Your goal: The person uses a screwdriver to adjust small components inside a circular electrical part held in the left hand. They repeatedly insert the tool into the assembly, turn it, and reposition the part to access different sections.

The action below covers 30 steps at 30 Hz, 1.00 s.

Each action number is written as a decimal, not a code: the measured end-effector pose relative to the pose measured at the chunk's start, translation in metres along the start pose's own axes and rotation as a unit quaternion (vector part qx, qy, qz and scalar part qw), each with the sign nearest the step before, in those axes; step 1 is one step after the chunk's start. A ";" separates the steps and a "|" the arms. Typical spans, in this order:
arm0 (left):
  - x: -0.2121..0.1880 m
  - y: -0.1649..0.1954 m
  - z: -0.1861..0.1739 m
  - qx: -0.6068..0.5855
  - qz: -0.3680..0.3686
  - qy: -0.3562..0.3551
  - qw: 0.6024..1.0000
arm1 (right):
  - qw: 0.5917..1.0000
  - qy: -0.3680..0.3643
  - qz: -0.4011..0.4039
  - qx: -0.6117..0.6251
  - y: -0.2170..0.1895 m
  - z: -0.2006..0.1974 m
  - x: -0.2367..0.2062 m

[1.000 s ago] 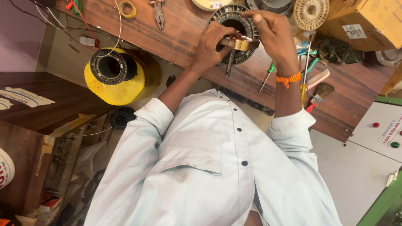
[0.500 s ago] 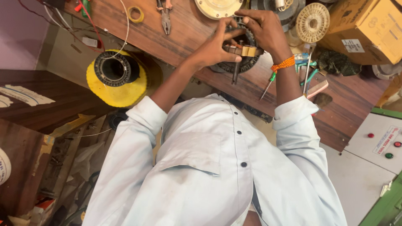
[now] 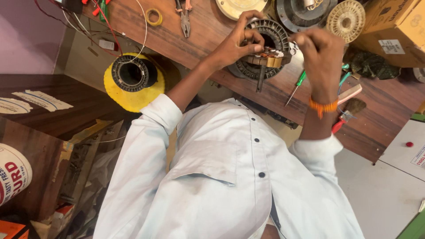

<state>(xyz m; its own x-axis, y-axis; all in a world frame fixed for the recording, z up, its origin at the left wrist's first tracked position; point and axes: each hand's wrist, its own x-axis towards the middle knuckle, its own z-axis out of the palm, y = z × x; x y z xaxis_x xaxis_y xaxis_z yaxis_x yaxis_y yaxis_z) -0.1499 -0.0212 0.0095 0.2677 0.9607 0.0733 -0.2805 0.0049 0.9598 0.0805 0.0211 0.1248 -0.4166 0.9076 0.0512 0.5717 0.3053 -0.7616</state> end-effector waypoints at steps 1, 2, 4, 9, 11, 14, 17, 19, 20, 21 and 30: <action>0.000 0.000 0.000 -0.004 0.021 -0.008 1.000 | 0.999 -0.009 0.031 0.018 -0.004 -0.002 -0.020; 0.000 -0.001 -0.001 -0.009 0.042 -0.017 0.999 | 0.997 -0.017 0.061 0.036 -0.007 -0.004 -0.040; 0.005 -0.003 -0.003 0.001 0.053 -0.039 0.998 | 0.996 -0.016 0.046 0.070 -0.011 0.003 -0.070; 0.027 -0.009 -0.009 0.042 0.052 -0.124 0.990 | 0.978 0.047 0.149 0.140 -0.005 0.040 -0.124; 0.034 -0.007 -0.011 0.049 0.063 -0.143 0.987 | 0.966 0.051 0.192 0.164 0.004 0.051 -0.140; 0.033 0.009 -0.014 0.111 0.051 -0.140 0.983 | 0.975 0.003 0.178 0.135 0.026 0.071 -0.151; 0.012 0.030 -0.011 0.237 0.130 -0.097 0.958 | 0.972 -0.027 0.150 0.179 0.050 0.091 -0.160; -0.006 0.033 0.004 0.316 0.167 -0.032 0.933 | 0.956 0.008 0.188 0.225 0.062 0.097 -0.164; -0.014 0.031 0.014 0.348 0.159 0.016 0.924 | 0.943 0.041 0.231 0.238 0.067 0.095 -0.164; -0.019 0.027 0.022 0.380 0.149 0.069 0.910 | 0.927 0.070 0.271 0.250 0.070 0.090 -0.162; -0.028 -0.013 0.041 0.458 0.166 0.165 0.858 | 0.979 0.071 0.122 0.149 0.046 -0.007 -0.090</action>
<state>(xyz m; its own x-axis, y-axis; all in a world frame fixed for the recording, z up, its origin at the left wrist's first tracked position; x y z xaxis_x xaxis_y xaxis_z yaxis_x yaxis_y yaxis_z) -0.1157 -0.0594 0.0061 -0.0042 0.8939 0.4482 0.5913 -0.3592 0.7220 0.1492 -0.0443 0.0893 -0.1790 0.9805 -0.0817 0.4008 -0.0032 -0.9162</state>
